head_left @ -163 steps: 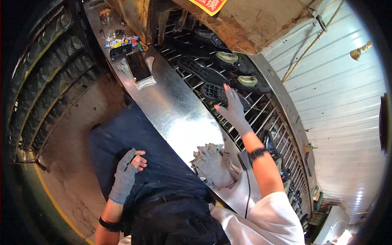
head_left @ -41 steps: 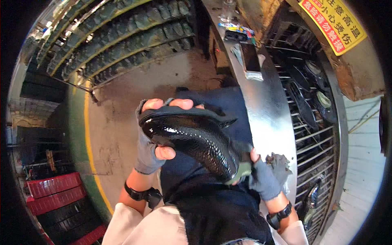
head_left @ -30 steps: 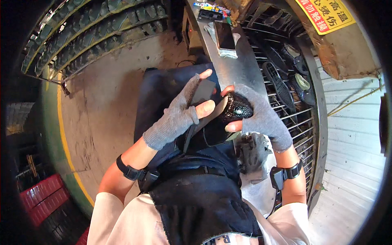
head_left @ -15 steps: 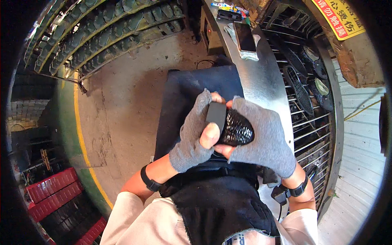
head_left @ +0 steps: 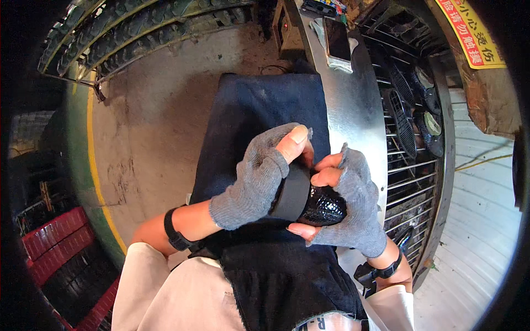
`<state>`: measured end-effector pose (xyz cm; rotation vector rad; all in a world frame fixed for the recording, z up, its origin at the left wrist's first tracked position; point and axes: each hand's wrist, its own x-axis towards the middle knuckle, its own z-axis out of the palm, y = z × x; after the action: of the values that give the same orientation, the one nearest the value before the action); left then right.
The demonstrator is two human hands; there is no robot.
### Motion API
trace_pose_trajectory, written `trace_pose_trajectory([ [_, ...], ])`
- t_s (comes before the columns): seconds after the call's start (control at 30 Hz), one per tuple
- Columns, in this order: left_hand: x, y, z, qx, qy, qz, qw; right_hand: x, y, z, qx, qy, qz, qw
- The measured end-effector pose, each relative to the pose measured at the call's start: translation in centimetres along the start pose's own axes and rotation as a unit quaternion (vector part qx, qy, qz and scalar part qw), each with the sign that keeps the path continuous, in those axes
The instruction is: Inspecting finished shoes and placing them onto a conveyor belt in a factory setting.
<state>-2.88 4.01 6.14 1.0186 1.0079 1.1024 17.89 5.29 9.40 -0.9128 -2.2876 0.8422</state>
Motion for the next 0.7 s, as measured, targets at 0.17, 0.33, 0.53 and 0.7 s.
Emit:
trace_pose_trajectory([
  [0.17,-1.1,-0.6,0.7,-0.103,0.052,0.070,0.991,0.0,-0.9,-0.8,0.035,-0.028,0.019,0.999],
  [0.33,-2.8,-0.1,1.4,-0.053,0.051,0.086,0.994,-0.6,-1.1,-0.4,0.090,-0.024,-0.036,0.995],
  [0.53,-3.7,0.0,1.3,0.007,0.107,0.110,0.988,0.2,0.8,0.7,0.266,-0.021,-0.042,0.963],
  [0.7,-1.4,0.2,-1.1,-0.025,0.009,0.080,0.996,1.7,1.7,2.9,0.436,0.004,0.069,0.897],
])
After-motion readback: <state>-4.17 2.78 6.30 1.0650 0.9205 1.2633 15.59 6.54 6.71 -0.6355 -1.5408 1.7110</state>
